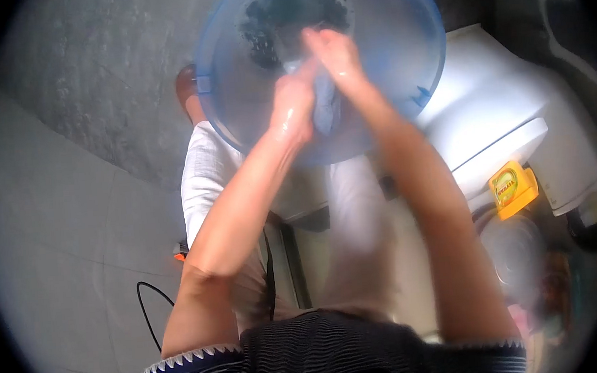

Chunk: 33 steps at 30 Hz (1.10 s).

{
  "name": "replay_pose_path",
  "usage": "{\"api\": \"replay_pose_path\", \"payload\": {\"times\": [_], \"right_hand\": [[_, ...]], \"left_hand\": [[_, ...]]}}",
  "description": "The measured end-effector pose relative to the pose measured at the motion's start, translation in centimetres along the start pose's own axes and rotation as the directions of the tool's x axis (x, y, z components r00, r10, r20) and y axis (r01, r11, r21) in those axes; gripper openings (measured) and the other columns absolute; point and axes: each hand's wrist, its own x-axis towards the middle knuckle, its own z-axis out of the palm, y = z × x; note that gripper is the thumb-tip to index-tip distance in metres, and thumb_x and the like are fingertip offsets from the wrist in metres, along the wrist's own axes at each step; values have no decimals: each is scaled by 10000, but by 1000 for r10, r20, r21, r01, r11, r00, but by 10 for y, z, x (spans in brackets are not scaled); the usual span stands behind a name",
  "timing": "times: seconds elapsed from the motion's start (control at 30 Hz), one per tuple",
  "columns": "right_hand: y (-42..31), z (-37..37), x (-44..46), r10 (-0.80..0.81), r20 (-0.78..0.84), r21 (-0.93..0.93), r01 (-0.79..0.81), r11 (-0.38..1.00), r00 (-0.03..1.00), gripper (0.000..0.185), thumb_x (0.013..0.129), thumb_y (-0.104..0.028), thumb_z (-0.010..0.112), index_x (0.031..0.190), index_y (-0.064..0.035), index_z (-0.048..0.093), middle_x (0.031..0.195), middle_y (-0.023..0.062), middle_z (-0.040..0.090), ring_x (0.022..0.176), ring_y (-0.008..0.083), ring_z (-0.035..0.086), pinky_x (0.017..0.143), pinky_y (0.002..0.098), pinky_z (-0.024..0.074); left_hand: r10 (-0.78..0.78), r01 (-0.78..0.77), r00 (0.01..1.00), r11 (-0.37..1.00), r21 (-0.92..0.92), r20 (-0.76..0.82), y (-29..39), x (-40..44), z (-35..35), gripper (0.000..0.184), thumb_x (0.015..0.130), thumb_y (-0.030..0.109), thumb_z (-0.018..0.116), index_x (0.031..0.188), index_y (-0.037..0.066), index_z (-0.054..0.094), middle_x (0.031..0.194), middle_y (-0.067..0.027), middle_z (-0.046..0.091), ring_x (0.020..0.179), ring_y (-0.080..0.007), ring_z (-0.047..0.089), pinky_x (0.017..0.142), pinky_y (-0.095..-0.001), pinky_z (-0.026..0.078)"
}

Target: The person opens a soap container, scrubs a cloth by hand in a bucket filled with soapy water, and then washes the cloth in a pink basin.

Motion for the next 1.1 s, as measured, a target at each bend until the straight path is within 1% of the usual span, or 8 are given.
{"api": "replay_pose_path", "payload": {"times": [0.2, 0.37, 0.5, 0.57, 0.87, 0.93, 1.0, 1.1], "right_hand": [[-8, -69, -43, 10, 698, -56, 41, 998, 716, 495, 723, -478, 621, 832, 6, 628, 619, 45, 540, 616, 124, 496, 557, 281, 389], [5, -71, -31, 39, 473, 510, -309, 803, 880, 216, 663, -117, 592, 870, -61, 620, 849, 51, 594, 728, 134, 553, 639, 263, 451], [-28, -34, -37, -189, 222, 577, 27, 816, 957, 227, 663, -82, 576, 887, -65, 606, 871, 78, 581, 747, 152, 579, 635, 296, 496], [-53, -5, -72, -513, -56, 228, 511, 829, 856, 170, 673, -90, 591, 842, -76, 603, 912, 76, 576, 731, 218, 594, 602, 335, 498], [-44, 17, -71, -336, -95, -212, 310, 927, 937, 182, 756, -242, 527, 792, -74, 589, 831, 178, 585, 640, 349, 608, 570, 444, 486], [-53, 21, -98, -466, -151, -208, 433, 877, 872, 137, 734, -214, 580, 725, -78, 585, 703, 163, 570, 676, 340, 578, 579, 407, 458], [-22, 19, -61, -350, -227, -90, 338, 937, 909, 203, 775, -246, 523, 731, -61, 593, 719, 141, 591, 673, 318, 612, 570, 441, 477], [0, -1, -29, -30, 2, -31, 30, 999, 1000, 201, 775, -236, 571, 772, -36, 591, 635, 155, 586, 632, 257, 598, 596, 358, 469]], "left_hand": [[63, -54, 996, 990, 128, -67, 21, 10, -18, 268, 828, 205, 542, 862, -59, 575, 790, -123, 593, 691, -198, 572, 603, -323, 458], [17, -9, 996, 996, 87, -90, 13, 18, -15, 365, 824, 286, 575, 893, -72, 561, 813, -126, 589, 721, -207, 574, 602, -332, 456], [-107, 76, 979, 982, -175, -173, 17, 21, -15, 439, 839, 361, 553, 914, -72, 554, 845, -120, 584, 723, -202, 565, 607, -318, 447], [-51, 58, 980, 998, 30, -191, 15, 24, -25, 428, 845, 361, 541, 917, -60, 559, 883, -115, 577, 748, -207, 558, 625, -322, 443], [9, 18, 989, 983, -181, 150, -22, 30, -52, 219, 846, 143, 491, 919, -49, 569, 903, -122, 581, 837, -195, 544, 672, -351, 440], [508, -430, 855, 586, 687, 102, 2, -2, -32, 321, 877, 243, 471, 894, -63, 566, 825, -126, 585, 775, -195, 553, 640, -343, 435], [23, -21, 989, 1000, 16, -144, -2, 1, -10, 397, 889, 311, 442, 872, -68, 562, 763, -110, 574, 712, -196, 551, 599, -325, 429], [-40, 69, 994, 951, 303, -101, 0, 9, -12, 513, 865, 416, 438, 883, -83, 556, 772, -100, 558, 678, -186, 547, 522, -294, 409]]}}
